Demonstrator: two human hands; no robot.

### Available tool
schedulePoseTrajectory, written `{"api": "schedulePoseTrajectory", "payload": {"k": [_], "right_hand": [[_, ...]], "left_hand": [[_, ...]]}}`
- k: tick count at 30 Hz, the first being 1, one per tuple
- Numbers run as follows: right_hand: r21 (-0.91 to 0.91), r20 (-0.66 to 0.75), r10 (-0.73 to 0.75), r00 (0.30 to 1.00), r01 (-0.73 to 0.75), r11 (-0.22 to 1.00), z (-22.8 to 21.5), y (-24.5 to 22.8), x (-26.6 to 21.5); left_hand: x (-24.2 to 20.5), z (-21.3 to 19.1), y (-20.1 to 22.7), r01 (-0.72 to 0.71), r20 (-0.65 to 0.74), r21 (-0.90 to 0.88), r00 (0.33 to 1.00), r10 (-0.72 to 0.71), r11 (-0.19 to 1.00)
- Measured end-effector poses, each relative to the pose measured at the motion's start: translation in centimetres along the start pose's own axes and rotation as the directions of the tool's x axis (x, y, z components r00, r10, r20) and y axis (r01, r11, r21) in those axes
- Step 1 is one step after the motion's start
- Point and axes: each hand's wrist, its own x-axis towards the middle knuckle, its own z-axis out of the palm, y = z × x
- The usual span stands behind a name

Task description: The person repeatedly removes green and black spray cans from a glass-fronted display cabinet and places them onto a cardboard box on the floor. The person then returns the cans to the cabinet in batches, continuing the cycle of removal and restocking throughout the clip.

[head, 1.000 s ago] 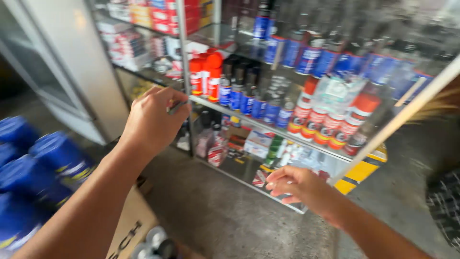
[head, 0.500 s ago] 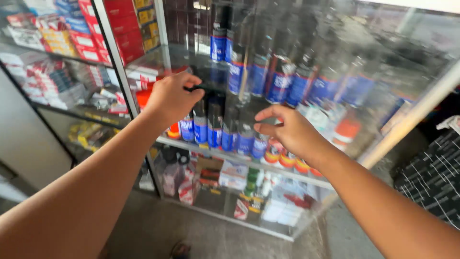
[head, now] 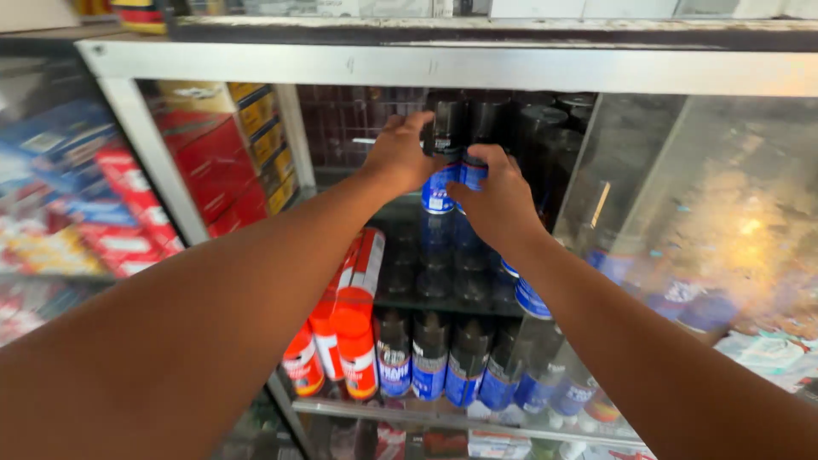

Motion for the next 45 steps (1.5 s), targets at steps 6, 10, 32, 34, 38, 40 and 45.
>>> {"api": "schedulePoseTrajectory", "payload": {"k": [6, 10, 32, 34, 38, 40, 45], "right_hand": [[-0.106, -0.147, 0.010, 0.989, -0.026, 0.994, 5.3, 4.3, 8.9], [-0.259, -0.255, -0.050, 0.966, -0.019, 0.966, 7.1, 5.8, 12.3], [-0.577, -0.051, -0.157, 0.986, 0.099, 0.810, 5.8, 3.4, 15.3], [-0.430, -0.078, -0.140, 0.987, 0.093, 0.898, 6.2, 2.6, 13.2], [-0.323, -0.060, 0.052, 0.997, -0.069, 0.944, 6.4, 0.7, 9.0], [-0.311, -0.001, 0.088, 0.996, -0.084, 0.947, 5.6, -0.1, 7.1], [-0.123, 0.060, -0.017, 0.998, 0.024, 0.992, 2.4, -1.8, 2.8]], "left_hand": [[8.3, 4.6, -3.8, 0.020, -0.064, -0.108, 0.998, -0.027, 0.994], [11.4, 6.1, -4.9, -0.187, -0.065, 0.016, 0.980, 0.187, 0.982], [7.2, 4.2, -5.1, -0.145, -0.303, -0.331, 0.952, 0.040, 0.932], [6.0, 3.7, -6.0, -0.125, -0.324, -0.355, 0.946, 0.004, 0.927], [2.6, 2.7, -6.8, -0.030, -0.243, -0.329, 0.969, -0.054, 0.944], [-0.2, 2.0, -6.2, 0.104, -0.147, -0.461, 0.970, -0.192, 0.881], [-7.5, -0.7, -2.2, 0.151, -0.214, -0.456, 0.938, -0.273, 0.877]]}}
